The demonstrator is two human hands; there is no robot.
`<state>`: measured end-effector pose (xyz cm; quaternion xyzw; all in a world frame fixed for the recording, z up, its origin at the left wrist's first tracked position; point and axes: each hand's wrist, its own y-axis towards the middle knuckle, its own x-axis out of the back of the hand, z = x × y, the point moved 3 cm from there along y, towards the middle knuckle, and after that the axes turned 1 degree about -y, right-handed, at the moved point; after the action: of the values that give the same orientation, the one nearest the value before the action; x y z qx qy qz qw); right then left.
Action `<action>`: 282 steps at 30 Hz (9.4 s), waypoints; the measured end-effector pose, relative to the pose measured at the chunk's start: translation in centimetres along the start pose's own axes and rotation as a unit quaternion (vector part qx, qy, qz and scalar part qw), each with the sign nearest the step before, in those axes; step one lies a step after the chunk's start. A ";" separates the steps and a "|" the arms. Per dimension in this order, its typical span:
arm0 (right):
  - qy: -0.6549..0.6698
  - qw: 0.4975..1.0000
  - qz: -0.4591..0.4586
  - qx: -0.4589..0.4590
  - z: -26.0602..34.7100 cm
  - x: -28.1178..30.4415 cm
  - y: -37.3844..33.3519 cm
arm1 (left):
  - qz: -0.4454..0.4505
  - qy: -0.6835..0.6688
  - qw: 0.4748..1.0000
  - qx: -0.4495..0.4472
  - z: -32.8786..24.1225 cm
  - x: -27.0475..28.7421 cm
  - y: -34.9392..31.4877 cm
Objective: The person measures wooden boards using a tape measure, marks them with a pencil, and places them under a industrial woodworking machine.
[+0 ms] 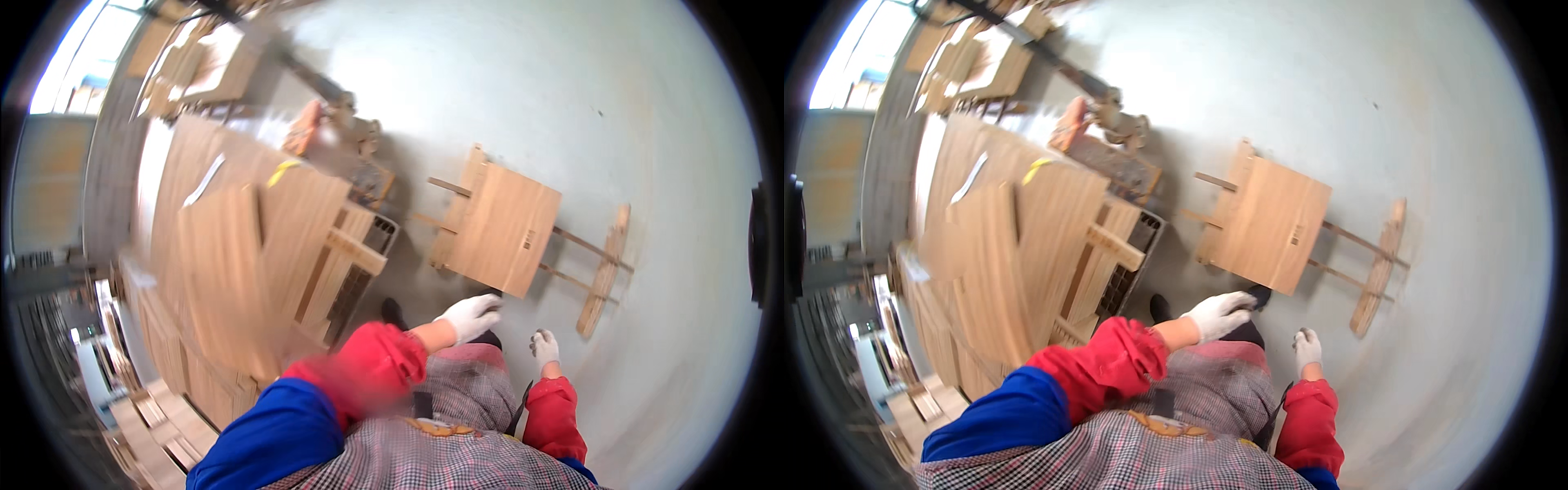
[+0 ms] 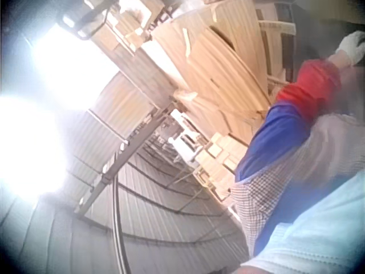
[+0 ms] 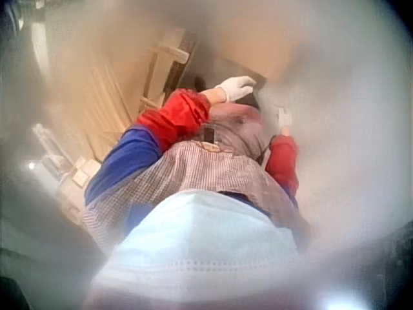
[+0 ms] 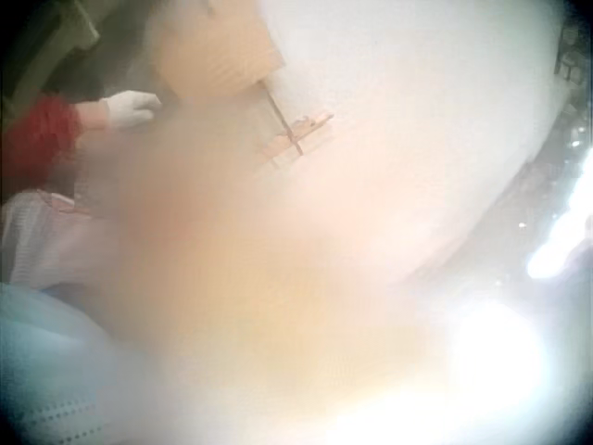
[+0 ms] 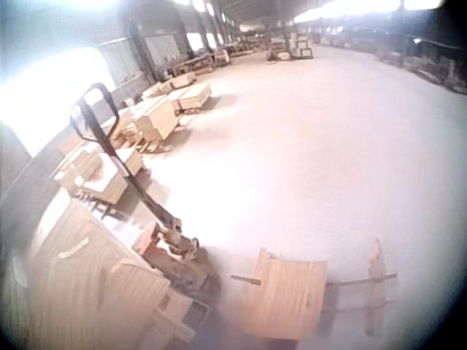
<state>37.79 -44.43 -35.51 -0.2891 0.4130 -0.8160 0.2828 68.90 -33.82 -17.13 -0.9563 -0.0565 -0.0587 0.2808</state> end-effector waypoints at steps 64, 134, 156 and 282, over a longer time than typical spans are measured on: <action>-0.190 0.730 0.286 0.591 41.6 -47.3 -28.3 | -0.739 -0.156 0.636 -0.159 32.9 28.6 -58.4; 0.411 0.871 -0.220 0.158 -1.0 -8.4 -10.9 | -0.177 0.113 0.970 0.125 0.3 18.6 5.6; 0.644 0.731 -0.155 -0.165 1.0 -22.3 11.3 | 0.087 0.402 0.904 0.115 11.8 12.9 53.5; 0.092 0.639 0.062 0.762 43.9 7.7 -38.6 | -0.179 0.116 0.692 -0.690 -33.4 20.5 -19.8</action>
<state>54.99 -52.94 20.24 0.1316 -0.3136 -0.8446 0.4136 83.68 -33.93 24.24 -0.8386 -0.1372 -0.2403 -0.4693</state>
